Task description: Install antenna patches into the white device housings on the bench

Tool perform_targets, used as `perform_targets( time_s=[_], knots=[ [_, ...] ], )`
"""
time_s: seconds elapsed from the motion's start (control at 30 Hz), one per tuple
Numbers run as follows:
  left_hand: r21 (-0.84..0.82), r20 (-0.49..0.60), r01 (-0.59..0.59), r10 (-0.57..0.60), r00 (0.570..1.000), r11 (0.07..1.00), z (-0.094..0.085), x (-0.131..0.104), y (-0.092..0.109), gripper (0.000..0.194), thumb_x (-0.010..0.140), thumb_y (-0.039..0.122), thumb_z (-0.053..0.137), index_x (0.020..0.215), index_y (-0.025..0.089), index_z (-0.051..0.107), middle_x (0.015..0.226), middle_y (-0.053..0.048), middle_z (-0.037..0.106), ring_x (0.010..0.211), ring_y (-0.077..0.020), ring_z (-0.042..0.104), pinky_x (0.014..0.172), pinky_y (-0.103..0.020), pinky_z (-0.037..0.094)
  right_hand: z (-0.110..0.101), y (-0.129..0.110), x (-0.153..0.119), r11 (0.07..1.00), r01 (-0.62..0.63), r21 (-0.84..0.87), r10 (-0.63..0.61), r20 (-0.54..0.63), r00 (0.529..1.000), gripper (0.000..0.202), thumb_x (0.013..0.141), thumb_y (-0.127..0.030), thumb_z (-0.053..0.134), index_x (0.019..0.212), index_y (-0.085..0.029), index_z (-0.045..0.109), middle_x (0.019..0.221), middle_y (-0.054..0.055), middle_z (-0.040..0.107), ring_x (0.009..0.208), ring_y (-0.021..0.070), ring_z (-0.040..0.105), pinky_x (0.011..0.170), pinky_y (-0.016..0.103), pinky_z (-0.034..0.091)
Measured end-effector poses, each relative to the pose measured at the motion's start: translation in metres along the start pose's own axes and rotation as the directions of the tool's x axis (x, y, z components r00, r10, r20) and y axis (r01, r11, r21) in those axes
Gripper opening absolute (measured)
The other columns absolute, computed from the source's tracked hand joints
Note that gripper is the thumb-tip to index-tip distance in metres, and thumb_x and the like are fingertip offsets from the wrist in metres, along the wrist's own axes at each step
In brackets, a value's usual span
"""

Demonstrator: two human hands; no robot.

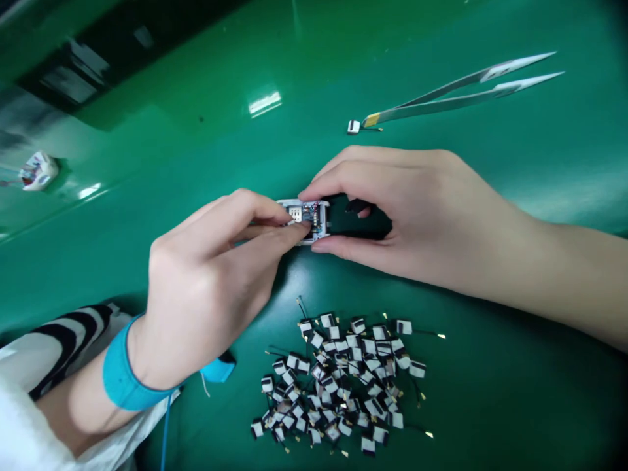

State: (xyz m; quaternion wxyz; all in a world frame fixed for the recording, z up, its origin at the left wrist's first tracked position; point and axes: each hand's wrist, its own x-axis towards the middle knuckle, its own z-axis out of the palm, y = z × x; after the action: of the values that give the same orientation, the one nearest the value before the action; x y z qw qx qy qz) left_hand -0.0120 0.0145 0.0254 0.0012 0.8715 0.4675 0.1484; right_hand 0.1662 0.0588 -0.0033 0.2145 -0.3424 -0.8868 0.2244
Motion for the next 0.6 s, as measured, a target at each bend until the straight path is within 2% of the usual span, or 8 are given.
perform_targets(
  time_s=[0.17, 0.33, 0.6],
  knots=[
    [0.004, -0.020, -0.026, 0.026, 0.999, 1.000, 0.0011, 0.0005, -0.0028, 0.014, 0.080, 0.016, 0.051, 0.086, 0.022, 0.062, 0.084, 0.003, 0.060, 0.073, -0.0065, 0.055, 0.064, -0.018, 0.046, -0.0004, 0.0008, -0.0002, 1.000, 0.020, 0.003, -0.020, -0.013, 1.000, 0.020, 0.076, -0.030, 0.055, 0.094, -0.020, 0.053, 0.092, 0.000, 0.056, 0.085, 0.0144, 0.056, 0.065, 0.025, 0.048],
    [0.006, -0.043, -0.080, 0.080, 0.996, 0.997, 0.0006, 0.0004, -0.0057, 0.012, 0.077, 0.014, 0.055, 0.084, 0.019, 0.064, 0.081, 0.000, 0.061, 0.070, -0.0070, 0.055, 0.061, -0.018, 0.045, -0.0008, 0.0014, 0.0000, 0.999, 0.036, -0.004, -0.036, -0.016, 0.999, 0.021, 0.075, -0.029, 0.057, 0.093, -0.020, 0.053, 0.093, 0.001, 0.057, 0.082, 0.0147, 0.056, 0.062, 0.025, 0.047],
    [0.006, -0.012, -0.051, 0.051, 0.999, 0.999, -0.0008, 0.0030, -0.0032, 0.012, 0.078, 0.014, 0.054, 0.085, 0.019, 0.063, 0.081, 0.001, 0.060, 0.072, -0.0070, 0.055, 0.063, -0.017, 0.044, 0.0005, 0.0037, -0.0007, 0.997, 0.072, -0.026, -0.073, -0.025, 0.997, 0.026, 0.075, -0.032, 0.055, 0.096, -0.017, 0.054, 0.092, 0.001, 0.057, 0.081, 0.0144, 0.055, 0.060, 0.026, 0.044]
  ],
)
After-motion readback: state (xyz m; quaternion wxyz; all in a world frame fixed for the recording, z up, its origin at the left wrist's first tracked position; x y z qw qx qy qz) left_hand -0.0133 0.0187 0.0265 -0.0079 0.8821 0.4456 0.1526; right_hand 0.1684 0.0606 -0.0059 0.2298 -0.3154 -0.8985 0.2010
